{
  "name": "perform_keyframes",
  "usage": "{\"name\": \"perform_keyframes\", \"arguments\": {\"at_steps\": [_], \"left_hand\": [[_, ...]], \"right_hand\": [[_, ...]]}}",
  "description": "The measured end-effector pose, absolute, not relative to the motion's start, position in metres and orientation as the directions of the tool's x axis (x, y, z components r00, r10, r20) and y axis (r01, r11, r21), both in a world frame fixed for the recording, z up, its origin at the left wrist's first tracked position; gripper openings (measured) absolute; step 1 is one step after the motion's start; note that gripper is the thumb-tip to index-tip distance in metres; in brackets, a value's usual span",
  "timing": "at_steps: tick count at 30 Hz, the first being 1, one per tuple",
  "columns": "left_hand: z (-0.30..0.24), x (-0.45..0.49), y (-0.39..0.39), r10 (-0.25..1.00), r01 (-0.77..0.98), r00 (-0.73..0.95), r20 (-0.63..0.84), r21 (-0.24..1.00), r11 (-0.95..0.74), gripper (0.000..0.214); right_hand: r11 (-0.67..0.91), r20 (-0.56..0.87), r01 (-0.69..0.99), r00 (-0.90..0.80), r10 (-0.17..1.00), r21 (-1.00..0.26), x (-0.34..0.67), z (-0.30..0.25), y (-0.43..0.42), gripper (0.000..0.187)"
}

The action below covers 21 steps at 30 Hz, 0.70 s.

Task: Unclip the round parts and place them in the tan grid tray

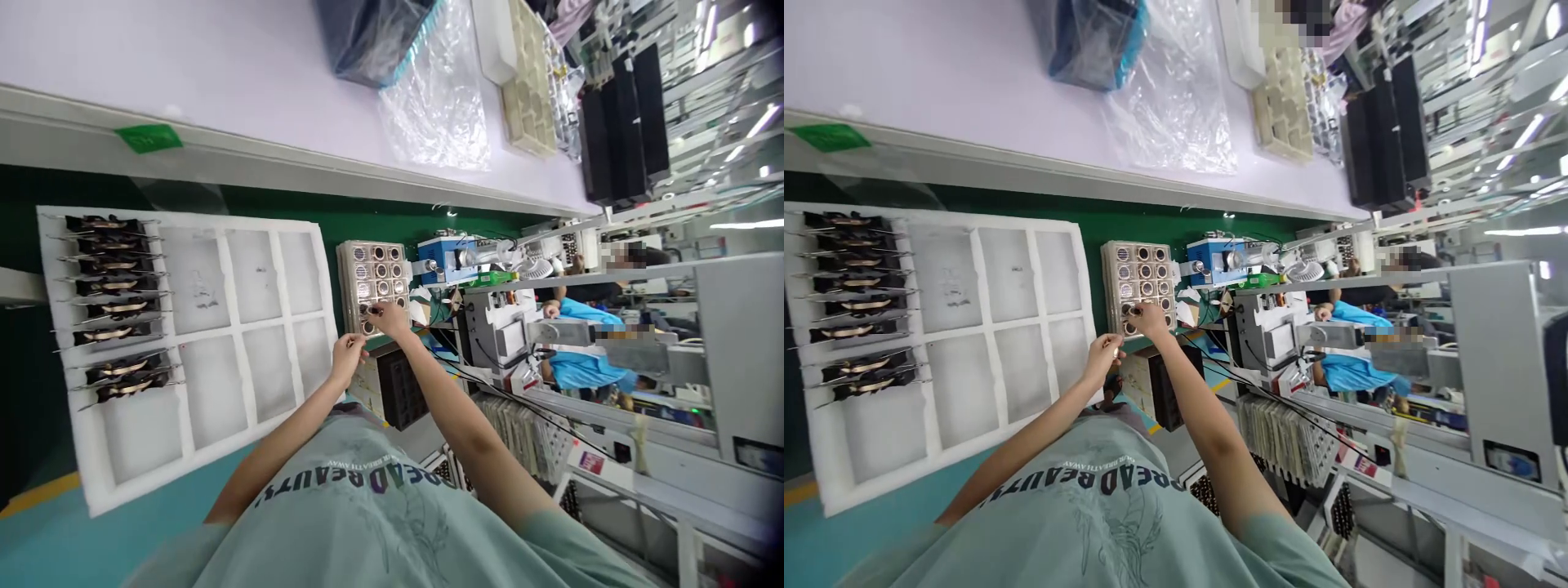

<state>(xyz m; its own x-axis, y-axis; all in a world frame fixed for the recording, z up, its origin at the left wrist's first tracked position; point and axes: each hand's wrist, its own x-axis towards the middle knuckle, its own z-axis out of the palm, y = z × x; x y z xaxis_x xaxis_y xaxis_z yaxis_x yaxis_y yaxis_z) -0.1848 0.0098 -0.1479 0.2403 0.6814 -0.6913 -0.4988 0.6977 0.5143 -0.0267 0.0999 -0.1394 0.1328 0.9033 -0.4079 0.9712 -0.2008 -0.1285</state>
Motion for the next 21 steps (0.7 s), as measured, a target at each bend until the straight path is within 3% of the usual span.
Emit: {"name": "perform_keyframes", "arguments": {"at_steps": [5, 10, 13, 18, 21], "left_hand": [[-0.144, -0.194, -0.006, 0.696, -0.546, 0.207, -0.688, 0.509, 0.665, 0.021], [-0.144, -0.196, 0.003, 0.684, -0.680, 0.189, -0.705, 0.408, 0.609, 0.013], [-0.143, -0.191, 0.012, 0.653, -0.742, 0.217, -0.726, 0.312, 0.593, 0.020], [-0.139, -0.173, 0.021, 0.622, -0.764, 0.299, -0.724, 0.209, 0.610, 0.017], [-0.133, -0.158, 0.021, 0.612, -0.731, 0.380, -0.693, 0.180, 0.658, 0.025]], "right_hand": [[-0.144, -0.408, 0.983, 0.085, 0.909, -0.115, -0.033, -0.151, 0.107, 0.012], [-0.257, -0.299, 0.917, 0.163, 0.940, -0.305, -0.030, -0.157, 0.093, 0.029], [-0.265, -0.257, 0.860, 0.163, 0.953, -0.436, -0.029, -0.147, 0.075, 0.032], [0.005, -0.180, 0.785, -0.148, 0.973, -0.619, -0.027, -0.108, 0.037, 0.047], [0.250, -0.116, 0.745, -0.401, 0.909, -0.618, -0.017, -0.088, 0.026, 0.060]]}}
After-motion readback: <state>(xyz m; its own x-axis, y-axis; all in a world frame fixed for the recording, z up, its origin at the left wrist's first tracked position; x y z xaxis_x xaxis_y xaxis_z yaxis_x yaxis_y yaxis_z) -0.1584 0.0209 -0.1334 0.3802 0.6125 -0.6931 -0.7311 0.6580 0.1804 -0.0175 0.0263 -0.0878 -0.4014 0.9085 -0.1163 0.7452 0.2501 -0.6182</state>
